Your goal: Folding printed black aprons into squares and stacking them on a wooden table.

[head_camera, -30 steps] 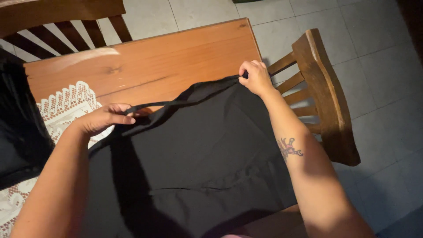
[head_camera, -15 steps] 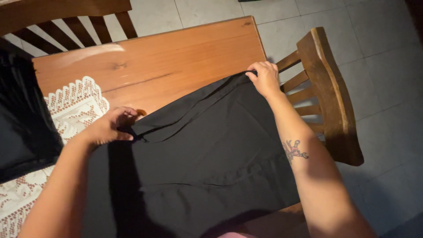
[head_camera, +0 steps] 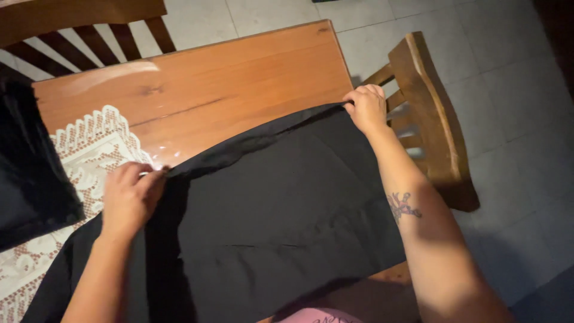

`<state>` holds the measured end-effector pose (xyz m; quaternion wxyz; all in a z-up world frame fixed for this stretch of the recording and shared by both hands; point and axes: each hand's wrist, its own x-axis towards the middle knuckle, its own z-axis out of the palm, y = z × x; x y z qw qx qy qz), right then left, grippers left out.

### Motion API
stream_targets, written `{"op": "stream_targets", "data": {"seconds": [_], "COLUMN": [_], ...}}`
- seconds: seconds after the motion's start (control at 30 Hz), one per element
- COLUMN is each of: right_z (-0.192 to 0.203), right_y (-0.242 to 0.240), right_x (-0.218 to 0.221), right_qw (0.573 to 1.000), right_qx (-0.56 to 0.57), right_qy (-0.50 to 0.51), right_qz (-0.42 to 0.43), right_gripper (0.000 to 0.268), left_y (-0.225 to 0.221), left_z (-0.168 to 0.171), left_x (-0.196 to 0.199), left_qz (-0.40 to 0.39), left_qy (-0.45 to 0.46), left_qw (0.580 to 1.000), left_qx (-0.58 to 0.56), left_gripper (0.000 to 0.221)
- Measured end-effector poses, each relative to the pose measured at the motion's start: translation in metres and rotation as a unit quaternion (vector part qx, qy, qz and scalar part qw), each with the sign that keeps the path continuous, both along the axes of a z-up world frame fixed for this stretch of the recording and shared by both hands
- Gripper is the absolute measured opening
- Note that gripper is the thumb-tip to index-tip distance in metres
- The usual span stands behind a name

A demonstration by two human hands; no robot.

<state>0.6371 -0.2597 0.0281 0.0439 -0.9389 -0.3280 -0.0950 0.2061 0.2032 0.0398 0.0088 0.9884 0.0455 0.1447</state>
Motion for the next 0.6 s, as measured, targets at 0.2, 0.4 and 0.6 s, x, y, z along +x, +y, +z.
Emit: {"op": "stream_targets", "data": {"seconds": [0.2,0.4,0.6], "right_z": [0.050,0.060,0.035], "right_y": [-0.069,-0.126,-0.154], "right_x": [-0.090,-0.220,-0.303], "right_qw": [0.992,0.981,0.975], "right_qx": [0.090,0.170,0.196], "right_qy": [-0.057,-0.083,-0.103], "right_qz": [0.071,0.041,0.038], "right_gripper": [0.024,0.019,0.021], "left_y": [-0.016,-0.074,-0.116], "left_z": [0.041,0.040,-0.009], "left_x": [-0.078,-0.185,-0.245], "left_qz": [0.018,0.087,0.136], "left_qy": [-0.097,-0.079,-0.023], "left_qw": [0.995,0.993,0.989], "left_qx": [-0.020,0.007,-0.059], "left_gripper": [0.017,0.013,0.026]}}
